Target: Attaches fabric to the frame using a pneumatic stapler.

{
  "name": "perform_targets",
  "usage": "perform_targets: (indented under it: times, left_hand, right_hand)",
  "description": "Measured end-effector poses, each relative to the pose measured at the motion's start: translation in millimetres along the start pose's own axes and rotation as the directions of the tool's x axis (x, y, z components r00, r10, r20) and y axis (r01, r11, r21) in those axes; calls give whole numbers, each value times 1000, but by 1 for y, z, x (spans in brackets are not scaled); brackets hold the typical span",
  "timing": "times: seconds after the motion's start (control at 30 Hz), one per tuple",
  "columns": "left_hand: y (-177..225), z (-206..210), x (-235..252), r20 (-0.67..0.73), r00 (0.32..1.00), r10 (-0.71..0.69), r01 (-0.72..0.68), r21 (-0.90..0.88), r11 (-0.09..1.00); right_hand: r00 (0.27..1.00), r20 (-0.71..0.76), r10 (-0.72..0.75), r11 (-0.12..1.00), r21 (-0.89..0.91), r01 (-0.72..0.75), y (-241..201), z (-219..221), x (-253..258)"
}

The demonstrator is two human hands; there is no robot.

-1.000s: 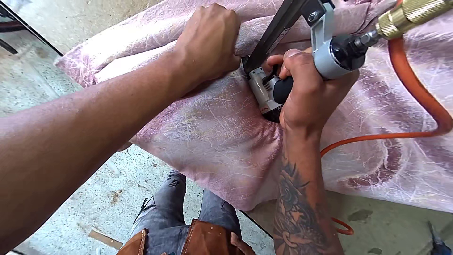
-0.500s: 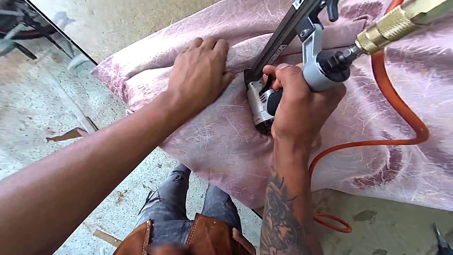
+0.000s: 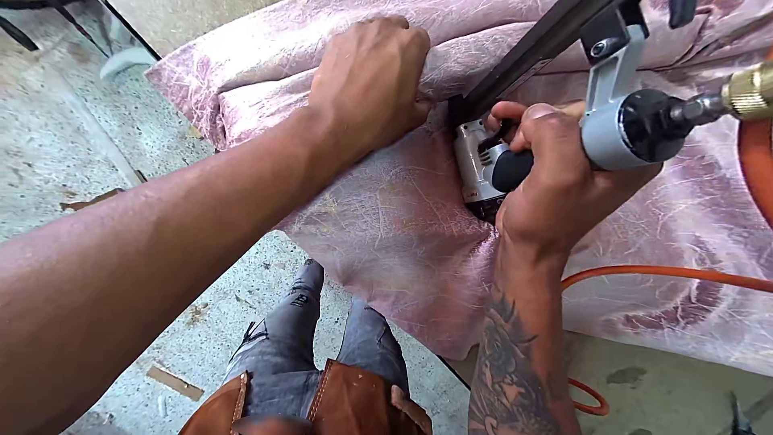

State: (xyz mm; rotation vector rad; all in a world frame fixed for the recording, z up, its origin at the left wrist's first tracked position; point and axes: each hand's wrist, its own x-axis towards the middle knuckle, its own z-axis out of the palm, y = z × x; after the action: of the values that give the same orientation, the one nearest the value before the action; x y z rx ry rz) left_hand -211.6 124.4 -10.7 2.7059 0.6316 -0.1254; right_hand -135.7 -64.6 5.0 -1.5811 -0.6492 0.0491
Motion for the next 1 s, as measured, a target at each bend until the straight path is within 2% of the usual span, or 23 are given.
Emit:
perform_targets:
  times: [0.23,0.47,0.8,1.0]
  left_hand:
    - [4,-3,4,35,999,6,-7,20,1000]
    - [2,-1,4,17,1000,26,-26,12,1000]
    - [3,1,2,16,1000,1,-1,-10,1000]
    - [-1,-10,-1,43,998,49,-48,-26,999]
  right_hand:
    - [999,-41,-11,1000,7,11,3,3,2]
    - [998,64,22,999,28,-24,4,-5,4]
    - [1000,14,14,1000,12,-14,1,5,1]
    - [993,21,116,993,-25,-116,-24,8,11]
